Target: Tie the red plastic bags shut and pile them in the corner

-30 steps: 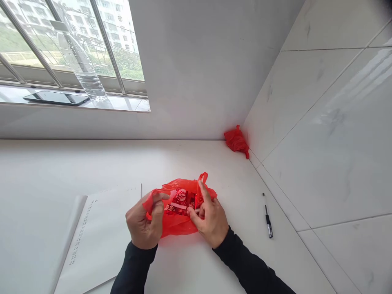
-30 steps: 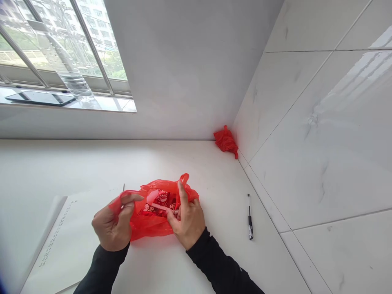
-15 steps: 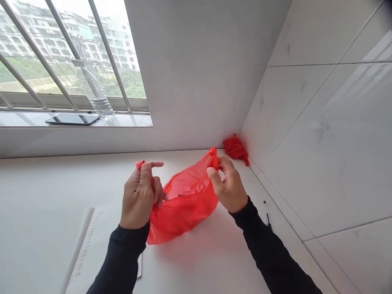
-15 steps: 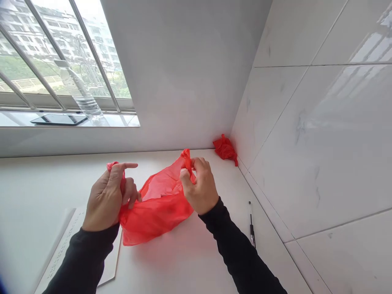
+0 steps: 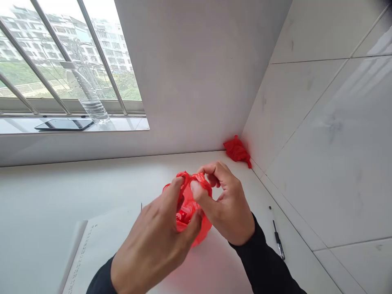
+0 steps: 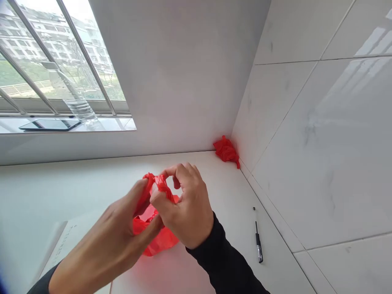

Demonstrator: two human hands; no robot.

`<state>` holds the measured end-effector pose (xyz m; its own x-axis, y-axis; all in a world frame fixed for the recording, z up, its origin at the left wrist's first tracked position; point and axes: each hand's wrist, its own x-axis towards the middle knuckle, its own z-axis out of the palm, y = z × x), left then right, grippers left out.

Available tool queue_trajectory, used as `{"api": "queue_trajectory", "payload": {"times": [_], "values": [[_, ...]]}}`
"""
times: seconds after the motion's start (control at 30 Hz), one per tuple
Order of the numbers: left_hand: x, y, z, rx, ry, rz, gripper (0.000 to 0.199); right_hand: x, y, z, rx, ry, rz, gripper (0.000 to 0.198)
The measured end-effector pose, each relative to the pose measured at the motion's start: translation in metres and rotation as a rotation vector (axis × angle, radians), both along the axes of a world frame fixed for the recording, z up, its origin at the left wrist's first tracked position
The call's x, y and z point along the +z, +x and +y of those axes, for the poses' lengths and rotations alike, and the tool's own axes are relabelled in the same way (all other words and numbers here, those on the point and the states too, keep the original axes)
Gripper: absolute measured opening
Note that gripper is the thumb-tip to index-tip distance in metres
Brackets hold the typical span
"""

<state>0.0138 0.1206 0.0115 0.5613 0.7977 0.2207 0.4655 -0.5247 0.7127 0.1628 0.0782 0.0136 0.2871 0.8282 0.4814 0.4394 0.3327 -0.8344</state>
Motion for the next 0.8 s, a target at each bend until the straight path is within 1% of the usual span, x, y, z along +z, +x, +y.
{"api": "queue_trajectory", "payload": {"times": [0.03,0.07,0.1,0.17,0.27,0.3,0.37,0.4,0.47,0.57,0.63,0.7,0.8], "values": [[-0.002,0.003,-0.003,-0.070,0.010,0.044,0.019,0.001,-0.002,-0.001,0.033,-0.028,-0.002,0.011],[-0.003,0.005,-0.005,-0.108,0.014,0.074,0.014,0.002,-0.003,-0.003,0.095,-0.051,-0.002,0.011],[-0.005,0.006,-0.005,-0.117,0.007,0.087,0.011,0.004,-0.005,-0.005,0.166,-0.064,-0.010,0.012],[-0.006,0.006,-0.003,-0.109,-0.049,0.055,0.015,0.006,-0.008,-0.008,0.259,-0.036,-0.046,0.014],[-0.002,0.000,0.002,-0.157,-0.180,-0.107,0.025,0.007,-0.006,-0.009,0.262,0.032,-0.052,0.010],[0.001,-0.003,0.003,-0.170,-0.203,-0.161,0.025,0.007,-0.005,-0.009,0.252,0.044,-0.031,0.007],[0.008,-0.009,0.002,-0.165,-0.193,-0.226,0.025,0.006,0.000,-0.008,0.243,0.060,0.027,0.002],[0.010,-0.011,0.001,-0.158,-0.171,-0.231,0.025,0.006,0.002,-0.007,0.246,0.066,0.053,0.003],[0.012,-0.012,-0.002,-0.178,-0.147,-0.178,0.022,0.007,0.004,-0.006,0.259,0.065,0.073,0.004],[0.006,-0.009,-0.003,-0.199,-0.170,-0.046,0.010,0.007,0.003,-0.006,0.317,0.024,0.018,0.004],[0.000,-0.006,-0.001,-0.151,-0.209,-0.049,0.024,0.006,0.000,-0.006,0.347,0.014,-0.015,0.008],[-0.003,-0.004,0.003,-0.097,-0.259,-0.119,0.036,0.004,-0.001,-0.005,0.318,0.018,-0.022,0.012],[-0.001,-0.004,0.006,-0.104,-0.392,-0.228,0.039,0.001,0.002,0.000,0.250,-0.025,-0.034,0.022]]}}
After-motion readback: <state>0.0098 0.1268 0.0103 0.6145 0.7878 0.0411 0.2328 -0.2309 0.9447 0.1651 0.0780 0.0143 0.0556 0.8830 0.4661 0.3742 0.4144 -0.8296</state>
